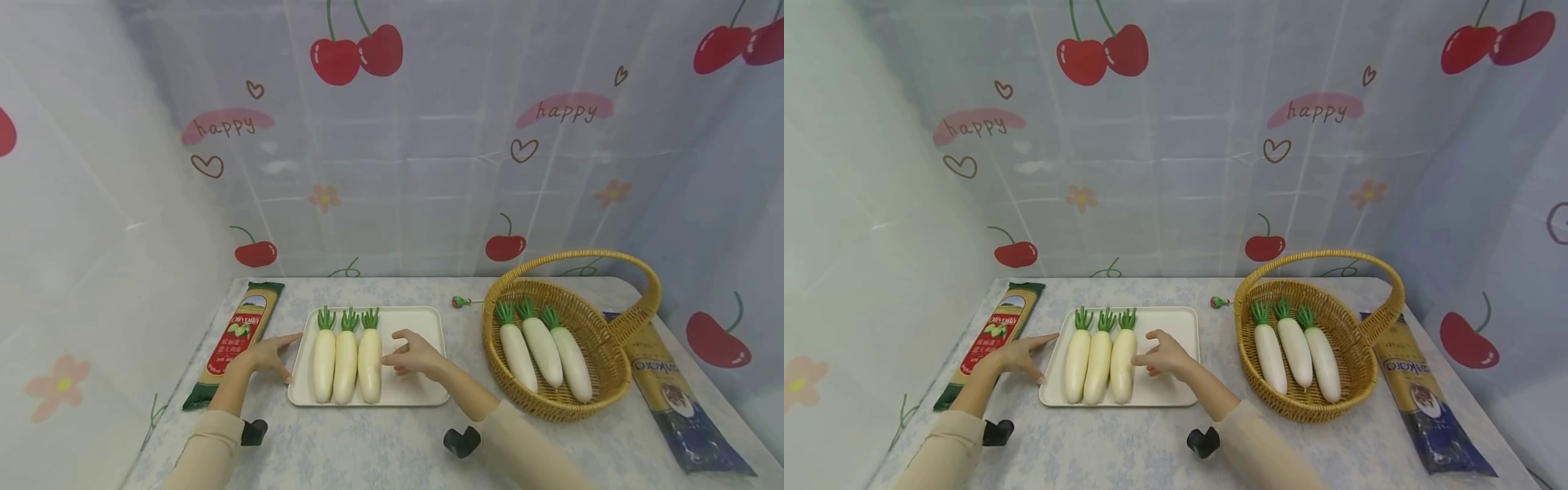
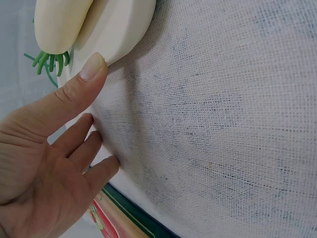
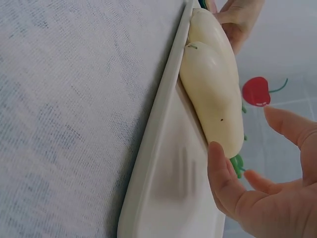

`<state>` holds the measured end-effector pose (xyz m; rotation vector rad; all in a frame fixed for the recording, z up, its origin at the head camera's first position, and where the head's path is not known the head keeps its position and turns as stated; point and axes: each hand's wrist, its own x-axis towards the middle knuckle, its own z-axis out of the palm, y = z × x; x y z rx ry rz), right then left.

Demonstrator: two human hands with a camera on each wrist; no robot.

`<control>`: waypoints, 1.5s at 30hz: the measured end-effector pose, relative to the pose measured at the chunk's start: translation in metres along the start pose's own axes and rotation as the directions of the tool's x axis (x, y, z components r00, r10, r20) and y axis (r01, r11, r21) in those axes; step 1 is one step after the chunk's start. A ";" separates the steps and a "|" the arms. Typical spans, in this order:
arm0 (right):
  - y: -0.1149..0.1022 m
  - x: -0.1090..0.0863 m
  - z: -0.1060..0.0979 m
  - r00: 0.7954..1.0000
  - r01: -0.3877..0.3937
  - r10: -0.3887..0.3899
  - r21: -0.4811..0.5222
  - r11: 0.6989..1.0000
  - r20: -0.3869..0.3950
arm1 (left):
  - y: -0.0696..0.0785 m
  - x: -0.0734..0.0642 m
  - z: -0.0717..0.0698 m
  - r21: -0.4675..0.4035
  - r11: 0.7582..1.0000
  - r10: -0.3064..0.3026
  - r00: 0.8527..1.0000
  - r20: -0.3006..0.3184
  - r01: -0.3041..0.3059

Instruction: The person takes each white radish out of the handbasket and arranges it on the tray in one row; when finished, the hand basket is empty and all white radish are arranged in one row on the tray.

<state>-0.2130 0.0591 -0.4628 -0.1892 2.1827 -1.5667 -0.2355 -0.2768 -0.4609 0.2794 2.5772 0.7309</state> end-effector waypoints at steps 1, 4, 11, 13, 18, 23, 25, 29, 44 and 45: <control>0.000 -0.003 -0.003 1.000 0.009 -0.009 -0.006 1.000 0.007 | 0.000 0.000 0.000 -0.005 1.000 0.002 1.000 -0.001 -0.002; 0.000 -0.014 -0.011 0.999 0.039 -0.039 -0.029 0.999 0.018 | -0.001 0.001 0.001 -0.010 1.000 0.005 1.000 -0.002 -0.005; 0.002 -0.042 -0.030 0.995 0.098 -0.096 -0.067 0.993 0.037 | -0.001 0.001 0.000 0.001 1.000 0.006 1.000 0.001 -0.006; 0.003 -0.050 -0.035 0.993 0.111 -0.108 -0.070 0.991 0.052 | 0.000 0.000 0.000 0.002 1.000 0.005 1.000 0.003 -0.005; 0.001 -0.068 -0.049 0.988 0.132 -0.125 -0.080 0.988 0.093 | 0.000 -0.001 0.001 0.003 1.000 0.001 1.000 0.009 -0.001; -0.004 -0.084 -0.067 0.976 0.183 -0.171 -0.080 0.980 0.138 | 0.000 -0.001 0.000 0.010 1.000 0.000 1.000 0.006 0.000; -0.006 -0.089 -0.075 0.970 0.205 -0.192 -0.082 0.975 0.149 | 0.000 -0.002 0.000 0.009 1.000 0.000 1.000 0.003 0.000; -0.010 -0.099 -0.091 0.963 0.238 -0.221 -0.104 0.966 0.154 | 0.000 -0.002 0.000 0.007 1.000 -0.001 1.000 0.000 0.001; -0.012 -0.130 -0.148 0.954 0.299 -0.284 -0.208 0.931 0.098 | 0.001 0.000 0.000 0.012 1.000 -0.001 1.000 0.003 0.001; -0.012 -0.131 -0.151 0.955 0.296 -0.283 -0.208 0.932 0.092 | 0.001 0.000 0.000 0.013 1.000 -0.003 1.000 0.003 0.003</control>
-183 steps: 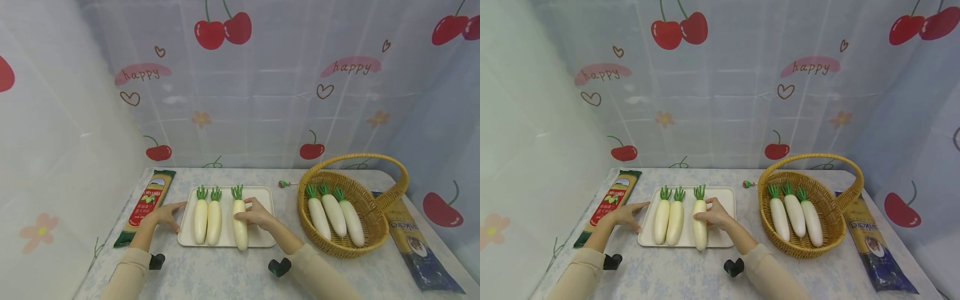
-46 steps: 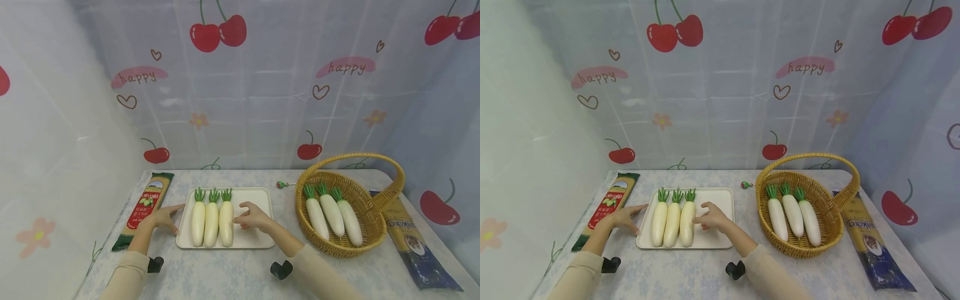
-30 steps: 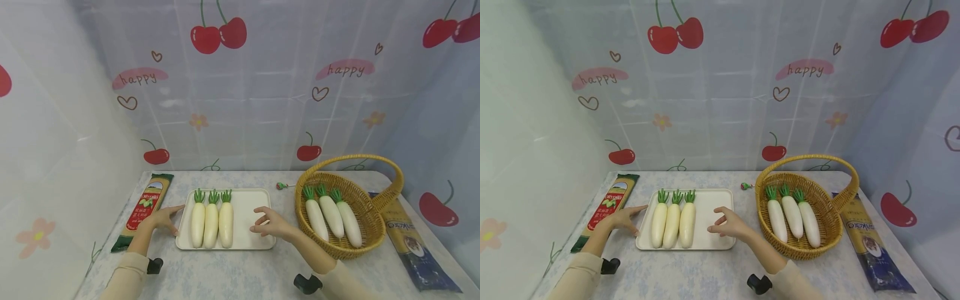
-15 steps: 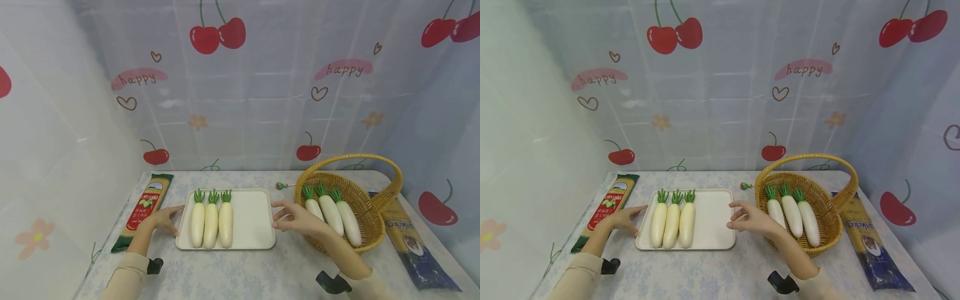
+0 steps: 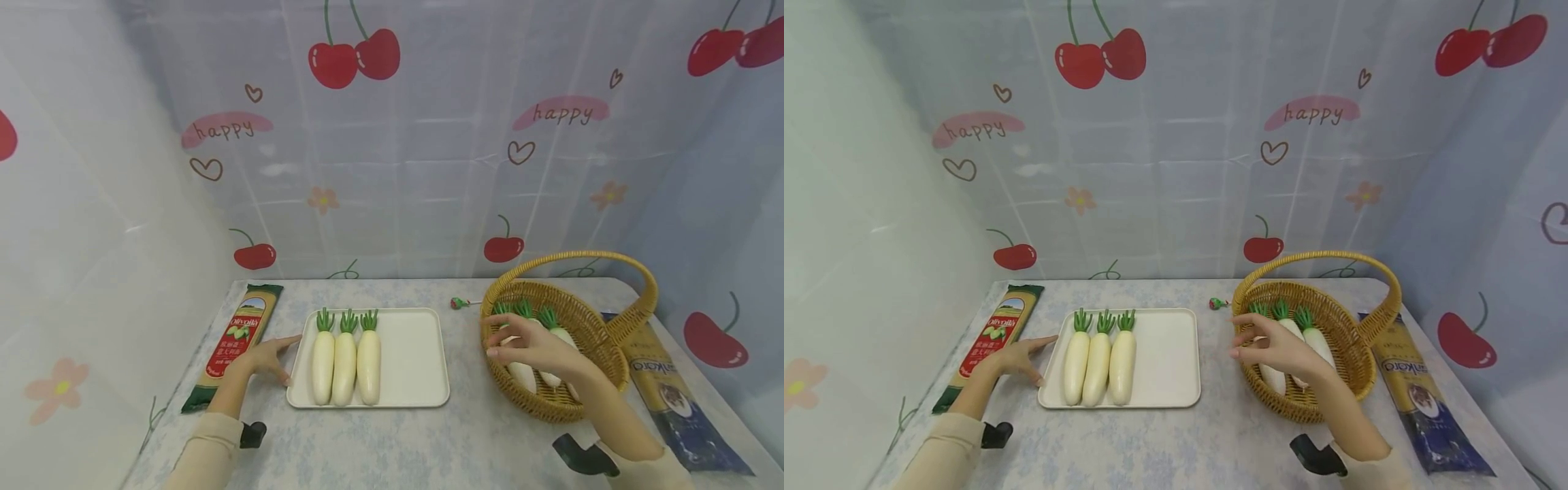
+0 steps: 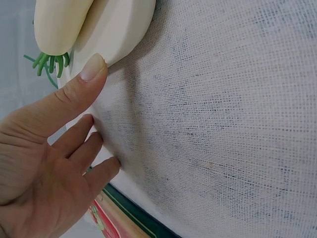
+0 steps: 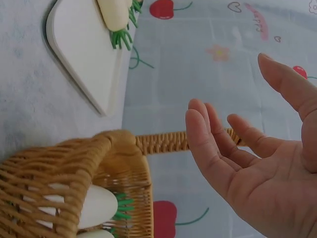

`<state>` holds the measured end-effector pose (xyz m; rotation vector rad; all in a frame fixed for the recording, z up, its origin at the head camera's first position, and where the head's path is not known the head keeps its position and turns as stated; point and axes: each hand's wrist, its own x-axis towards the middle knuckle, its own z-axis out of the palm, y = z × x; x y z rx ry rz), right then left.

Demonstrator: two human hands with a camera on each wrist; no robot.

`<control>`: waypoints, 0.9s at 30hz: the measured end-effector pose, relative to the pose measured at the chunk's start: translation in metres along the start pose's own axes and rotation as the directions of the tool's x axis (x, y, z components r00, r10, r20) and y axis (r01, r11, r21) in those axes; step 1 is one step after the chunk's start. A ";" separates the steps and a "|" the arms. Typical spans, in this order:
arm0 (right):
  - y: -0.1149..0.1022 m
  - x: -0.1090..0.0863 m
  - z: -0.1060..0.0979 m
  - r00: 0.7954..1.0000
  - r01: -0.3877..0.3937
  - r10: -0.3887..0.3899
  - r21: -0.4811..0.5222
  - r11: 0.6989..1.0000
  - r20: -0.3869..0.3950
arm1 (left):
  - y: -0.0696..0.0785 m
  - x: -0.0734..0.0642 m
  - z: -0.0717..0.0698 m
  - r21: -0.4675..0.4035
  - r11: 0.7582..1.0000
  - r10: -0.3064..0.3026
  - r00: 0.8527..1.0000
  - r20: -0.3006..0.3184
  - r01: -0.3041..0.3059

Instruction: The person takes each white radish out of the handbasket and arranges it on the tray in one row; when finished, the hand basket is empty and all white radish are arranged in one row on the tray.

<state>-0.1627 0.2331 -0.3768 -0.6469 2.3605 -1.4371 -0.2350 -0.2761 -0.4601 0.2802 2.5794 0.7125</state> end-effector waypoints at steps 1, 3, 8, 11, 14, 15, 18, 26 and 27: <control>0.001 -0.002 -0.004 1.000 -0.005 0.005 -0.004 1.000 -0.008 | 0.000 0.000 0.000 -0.002 1.000 -0.003 1.000 0.001 0.003; 0.004 -0.007 -0.011 0.999 -0.021 0.021 -0.011 1.000 -0.031 | 0.001 0.000 0.000 -0.004 1.000 -0.009 1.000 0.002 0.009; 0.012 -0.016 -0.028 0.993 -0.068 0.065 -0.033 0.997 -0.095 | 0.002 0.000 -0.001 -0.008 1.000 -0.014 1.000 0.003 0.014; 0.017 -0.021 -0.037 0.989 -0.089 0.085 -0.027 0.996 -0.117 | 0.002 0.000 -0.001 -0.008 1.000 -0.012 1.000 0.000 0.012; 0.024 -0.025 -0.045 0.985 -0.113 0.108 -0.030 0.993 -0.133 | 0.002 0.000 -0.002 -0.009 1.000 -0.012 1.000 -0.002 0.012; 0.027 -0.026 -0.048 0.984 -0.117 0.112 -0.031 0.993 -0.138 | 0.002 0.000 -0.002 -0.007 1.000 -0.011 1.000 -0.003 0.011; 0.037 -0.028 -0.055 0.978 -0.146 0.137 -0.043 0.988 -0.159 | 0.001 0.000 -0.001 -0.002 1.000 -0.009 1.000 -0.003 0.009; 0.050 -0.033 -0.065 0.959 -0.221 0.195 -0.111 0.969 -0.206 | -0.001 0.002 0.001 -0.011 1.000 -0.013 1.000 0.000 0.013; 0.051 -0.033 -0.066 0.958 -0.227 0.198 -0.126 0.966 -0.208 | -0.001 0.001 0.001 -0.013 1.000 -0.013 1.000 -0.001 0.013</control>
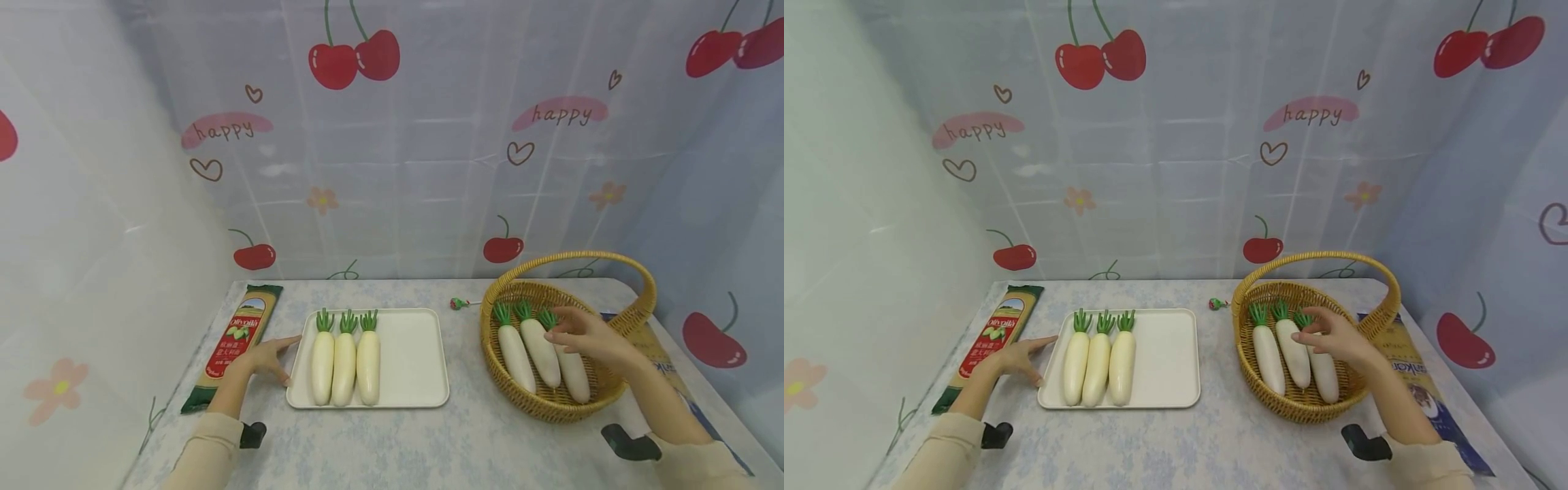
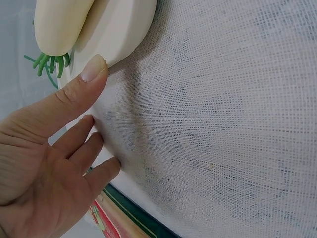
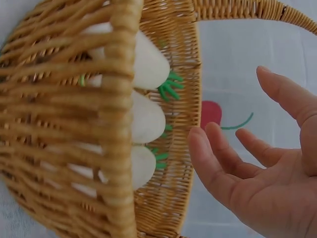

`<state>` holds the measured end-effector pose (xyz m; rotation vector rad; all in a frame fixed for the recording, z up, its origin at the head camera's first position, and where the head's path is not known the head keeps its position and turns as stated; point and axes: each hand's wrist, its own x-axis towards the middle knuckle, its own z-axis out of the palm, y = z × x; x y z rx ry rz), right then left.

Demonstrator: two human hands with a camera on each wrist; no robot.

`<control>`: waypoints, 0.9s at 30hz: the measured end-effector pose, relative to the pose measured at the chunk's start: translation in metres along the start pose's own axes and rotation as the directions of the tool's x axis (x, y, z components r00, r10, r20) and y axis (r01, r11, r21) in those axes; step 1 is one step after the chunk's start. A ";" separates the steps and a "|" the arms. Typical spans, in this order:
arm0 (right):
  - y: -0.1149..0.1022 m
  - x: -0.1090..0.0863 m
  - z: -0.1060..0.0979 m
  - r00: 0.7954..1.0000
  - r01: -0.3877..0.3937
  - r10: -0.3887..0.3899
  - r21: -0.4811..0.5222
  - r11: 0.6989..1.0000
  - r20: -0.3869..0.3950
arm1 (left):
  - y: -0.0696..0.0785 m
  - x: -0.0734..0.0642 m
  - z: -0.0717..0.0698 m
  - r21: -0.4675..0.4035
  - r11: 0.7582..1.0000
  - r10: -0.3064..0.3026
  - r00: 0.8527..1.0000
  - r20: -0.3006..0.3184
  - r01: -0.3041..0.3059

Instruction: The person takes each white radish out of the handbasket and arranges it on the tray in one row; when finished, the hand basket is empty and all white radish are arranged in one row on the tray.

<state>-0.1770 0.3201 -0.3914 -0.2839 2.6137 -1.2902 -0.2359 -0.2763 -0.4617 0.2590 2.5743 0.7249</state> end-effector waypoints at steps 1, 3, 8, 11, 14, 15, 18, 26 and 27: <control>0.001 0.000 -0.001 1.000 -0.003 0.003 -0.014 1.000 0.000 | 0.000 0.000 0.000 0.003 1.000 0.002 1.000 0.000 -0.002; 0.003 0.001 -0.003 1.000 -0.014 0.014 -0.030 0.999 0.004 | 0.000 0.000 0.000 0.005 1.000 -0.001 1.000 -0.001 0.001; 0.006 0.003 -0.006 0.999 -0.044 0.045 -0.057 0.997 0.018 | -0.001 0.001 0.000 -0.001 1.000 -0.007 1.000 -0.001 0.007; 0.008 0.005 -0.006 0.998 -0.057 0.059 -0.068 0.996 0.035 | -0.001 0.001 0.001 -0.011 1.000 -0.012 1.000 0.003 0.012; 0.009 0.008 -0.006 0.996 -0.078 0.082 -0.092 0.993 0.046 | -0.001 0.001 0.001 -0.015 1.000 -0.009 1.000 0.004 0.009; 0.010 0.009 -0.006 0.995 -0.083 0.088 -0.103 0.991 0.048 | -0.001 0.001 0.001 -0.014 1.000 -0.009 1.000 0.004 0.009; 0.012 0.012 -0.007 0.993 -0.094 0.102 -0.139 0.986 0.053 | -0.001 0.002 0.001 -0.006 1.000 -0.005 1.000 0.003 0.005; 0.012 0.019 -0.011 0.988 -0.083 0.106 -0.193 0.978 0.111 | -0.002 0.001 0.001 -0.002 1.000 0.000 1.000 0.003 0.000; 0.011 0.020 -0.011 0.987 -0.076 0.102 -0.198 0.977 0.123 | -0.001 0.001 0.001 -0.004 1.000 0.002 1.000 0.002 -0.002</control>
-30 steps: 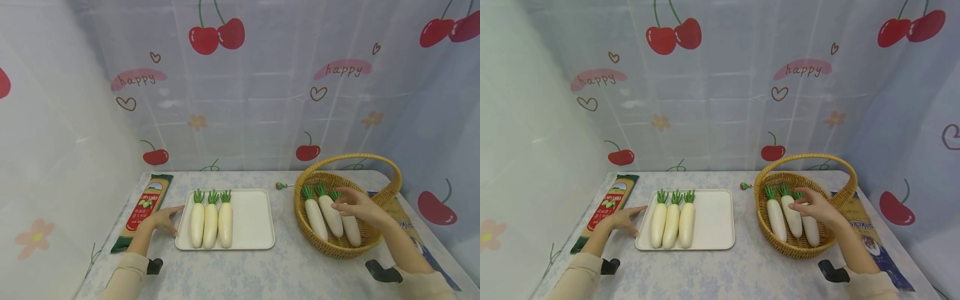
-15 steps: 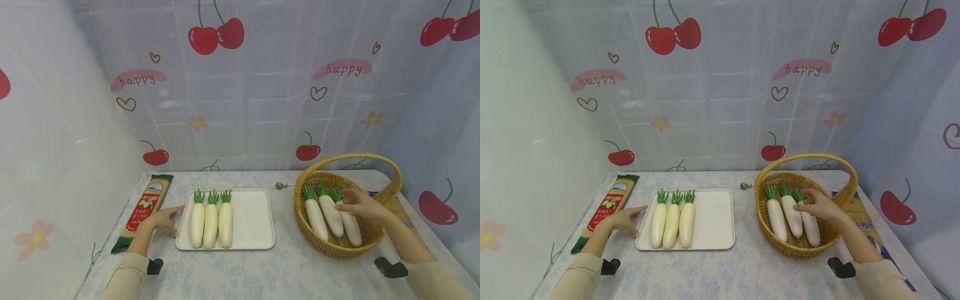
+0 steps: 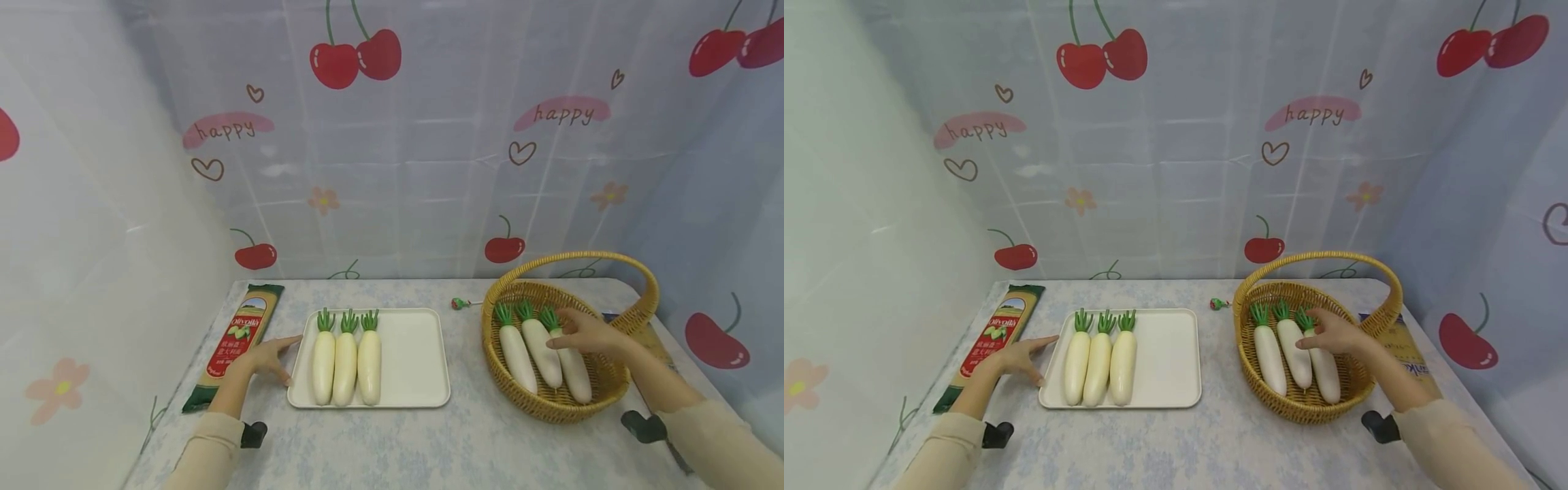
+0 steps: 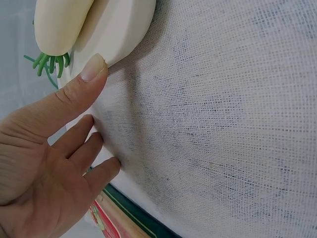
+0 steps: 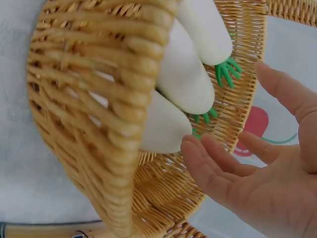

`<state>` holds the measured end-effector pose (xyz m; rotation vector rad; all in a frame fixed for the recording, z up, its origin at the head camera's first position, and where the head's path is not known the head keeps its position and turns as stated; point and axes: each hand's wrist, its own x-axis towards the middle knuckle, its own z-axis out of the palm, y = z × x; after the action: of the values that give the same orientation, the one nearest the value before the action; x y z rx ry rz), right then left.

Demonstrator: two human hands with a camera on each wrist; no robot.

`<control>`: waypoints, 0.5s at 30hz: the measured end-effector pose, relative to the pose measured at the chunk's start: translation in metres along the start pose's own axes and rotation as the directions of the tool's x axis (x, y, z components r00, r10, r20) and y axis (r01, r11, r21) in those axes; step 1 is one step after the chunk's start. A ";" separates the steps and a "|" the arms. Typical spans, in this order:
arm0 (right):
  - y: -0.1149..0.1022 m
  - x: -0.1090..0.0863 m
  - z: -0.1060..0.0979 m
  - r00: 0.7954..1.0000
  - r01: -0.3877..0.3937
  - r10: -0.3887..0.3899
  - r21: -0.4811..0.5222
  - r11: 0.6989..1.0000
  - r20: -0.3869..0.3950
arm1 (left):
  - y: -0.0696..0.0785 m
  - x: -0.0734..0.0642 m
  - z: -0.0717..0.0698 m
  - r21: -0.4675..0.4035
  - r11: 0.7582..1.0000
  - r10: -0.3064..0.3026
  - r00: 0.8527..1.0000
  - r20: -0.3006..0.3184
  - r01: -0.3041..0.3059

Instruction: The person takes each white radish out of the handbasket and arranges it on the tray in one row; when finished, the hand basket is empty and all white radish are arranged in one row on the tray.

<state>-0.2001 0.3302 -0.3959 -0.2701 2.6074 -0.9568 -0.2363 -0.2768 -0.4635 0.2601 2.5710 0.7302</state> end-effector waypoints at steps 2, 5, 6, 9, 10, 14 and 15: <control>-0.001 0.002 -0.001 1.000 0.010 -0.009 -0.018 1.000 0.020 | 0.000 0.000 0.000 -0.002 1.000 0.001 1.000 -0.001 -0.001; -0.002 0.004 -0.003 0.999 0.012 -0.010 -0.036 0.999 0.047 | 0.001 -0.001 0.000 -0.001 1.000 -0.004 1.000 0.002 0.004; -0.002 0.005 -0.003 0.998 0.010 -0.007 -0.044 0.999 0.056 | 0.001 -0.001 0.000 -0.003 1.000 -0.005 1.000 0.002 0.005; -0.003 0.008 -0.004 0.998 -0.012 0.016 -0.061 0.998 0.069 | 0.001 -0.001 0.000 -0.002 1.000 -0.008 1.000 0.002 0.008; -0.003 0.009 -0.005 0.997 -0.014 0.019 -0.070 0.997 0.070 | 0.001 -0.001 0.000 -0.005 1.000 -0.008 1.000 0.002 0.008; 0.002 0.015 -0.009 0.997 -0.010 0.019 -0.112 0.994 0.079 | 0.000 -0.001 0.000 -0.009 1.000 -0.004 1.000 0.001 0.004; 0.003 0.016 -0.010 0.997 -0.007 0.017 -0.122 0.993 0.081 | 0.000 0.000 -0.001 -0.006 1.000 -0.003 1.000 0.000 0.003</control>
<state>-0.2186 0.3337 -0.3952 -0.3176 2.5926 -0.7675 -0.2362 -0.2768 -0.4627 0.2545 2.5677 0.7371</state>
